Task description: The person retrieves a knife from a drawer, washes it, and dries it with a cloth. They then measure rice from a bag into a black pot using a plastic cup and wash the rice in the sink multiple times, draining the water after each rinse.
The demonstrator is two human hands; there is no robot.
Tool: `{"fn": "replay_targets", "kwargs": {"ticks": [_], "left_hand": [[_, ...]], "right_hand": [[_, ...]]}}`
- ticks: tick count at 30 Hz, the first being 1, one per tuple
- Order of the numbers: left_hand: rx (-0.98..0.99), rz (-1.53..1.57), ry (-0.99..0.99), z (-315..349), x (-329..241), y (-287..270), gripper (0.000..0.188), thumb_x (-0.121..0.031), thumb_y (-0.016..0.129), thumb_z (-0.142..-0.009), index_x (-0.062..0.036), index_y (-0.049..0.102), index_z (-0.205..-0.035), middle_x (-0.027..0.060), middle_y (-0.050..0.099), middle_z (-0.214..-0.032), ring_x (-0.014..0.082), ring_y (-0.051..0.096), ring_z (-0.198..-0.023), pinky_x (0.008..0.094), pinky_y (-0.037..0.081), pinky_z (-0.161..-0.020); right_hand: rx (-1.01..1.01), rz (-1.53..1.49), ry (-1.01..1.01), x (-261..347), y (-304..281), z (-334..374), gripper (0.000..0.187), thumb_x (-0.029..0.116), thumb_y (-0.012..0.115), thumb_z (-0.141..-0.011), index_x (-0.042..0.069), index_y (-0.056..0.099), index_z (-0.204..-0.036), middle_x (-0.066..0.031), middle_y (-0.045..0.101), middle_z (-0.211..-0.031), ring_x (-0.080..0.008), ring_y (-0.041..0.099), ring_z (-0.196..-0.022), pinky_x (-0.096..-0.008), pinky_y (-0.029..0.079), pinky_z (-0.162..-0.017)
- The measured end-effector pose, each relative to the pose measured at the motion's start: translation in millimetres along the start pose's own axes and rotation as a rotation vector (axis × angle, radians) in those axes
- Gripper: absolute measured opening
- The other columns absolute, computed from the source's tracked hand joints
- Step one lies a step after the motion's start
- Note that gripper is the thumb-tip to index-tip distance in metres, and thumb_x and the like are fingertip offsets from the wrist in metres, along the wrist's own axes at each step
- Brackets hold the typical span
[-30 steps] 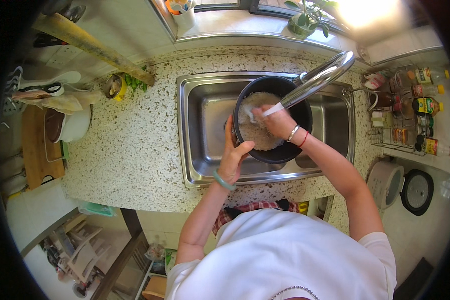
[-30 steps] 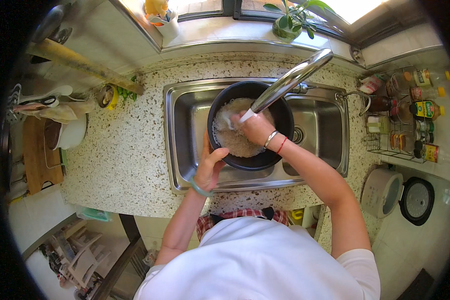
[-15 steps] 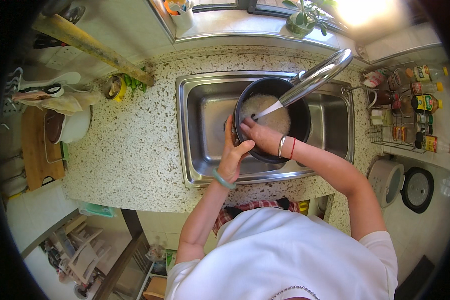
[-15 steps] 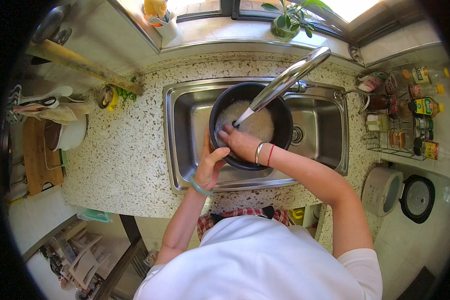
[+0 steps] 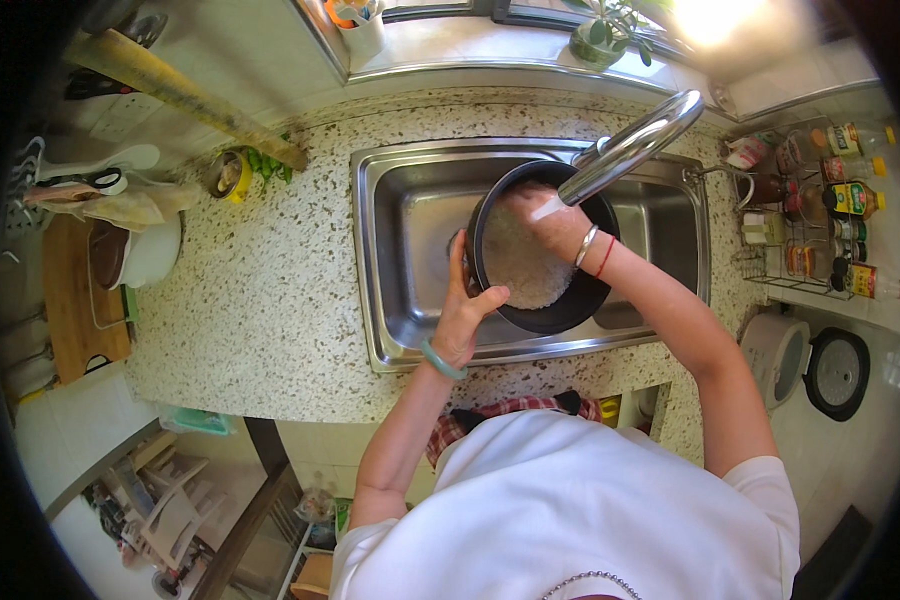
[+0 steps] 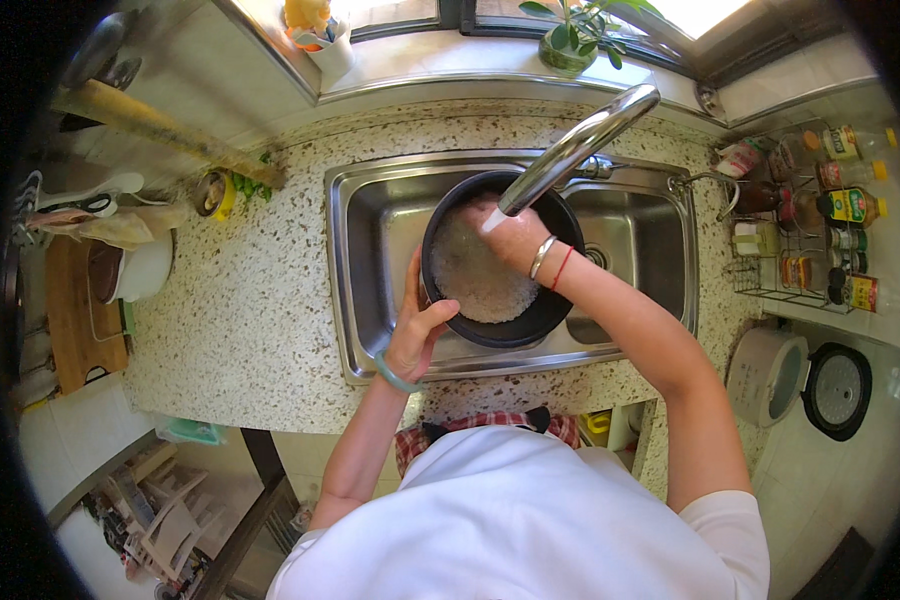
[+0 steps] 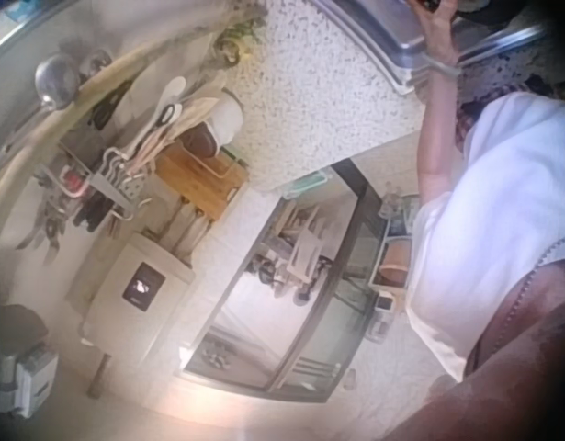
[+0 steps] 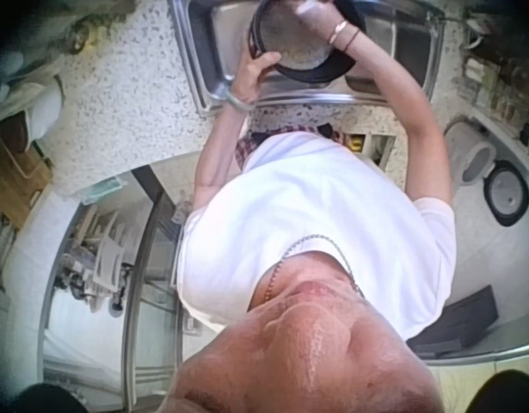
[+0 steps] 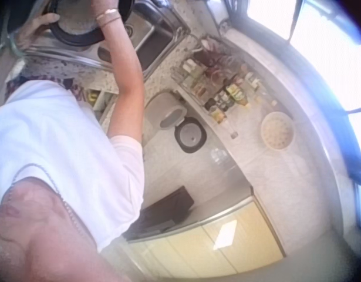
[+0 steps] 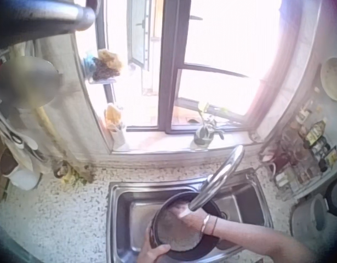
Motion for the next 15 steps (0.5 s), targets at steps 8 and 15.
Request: {"fn": "replay_targets", "kwargs": {"ticks": [8,15], "left_hand": [[-0.066,0.050,-0.025,-1,4,-1,0.095,-0.008,0.069,-0.074,-0.0135,0.014,-0.152,0.0091,0.046,-0.134,0.0200,0.051,-0.115,0.0314,0.043,-0.096],[-0.062,0.033,-0.006,-2,3,-3,0.093,-0.008,0.067,-0.075,-0.0137,0.014,-0.152,0.0083,0.043,-0.136,0.0197,0.047,-0.119,0.0322,0.043,-0.098]], "right_hand": [[0.460,-0.377,0.504,4,42,55,0.059,0.041,0.068,-0.082,-0.004,0.046,-0.113,-0.0295,0.064,-0.081,-0.0462,0.063,-0.080,-0.0506,0.052,-0.071],[0.344,-0.623,0.459,28,63,37,0.032,0.022,0.065,-0.082,-0.003,0.056,-0.099,-0.0288,0.064,-0.090,-0.0466,0.062,-0.085,-0.0507,0.050,-0.074]]}}
Point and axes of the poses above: each hand's wrist, its own z-axis away from the middle knuckle, its own y-axis out of the palm, x = y × z, the point moved 9 cm from there along -z, towards the middle knuckle
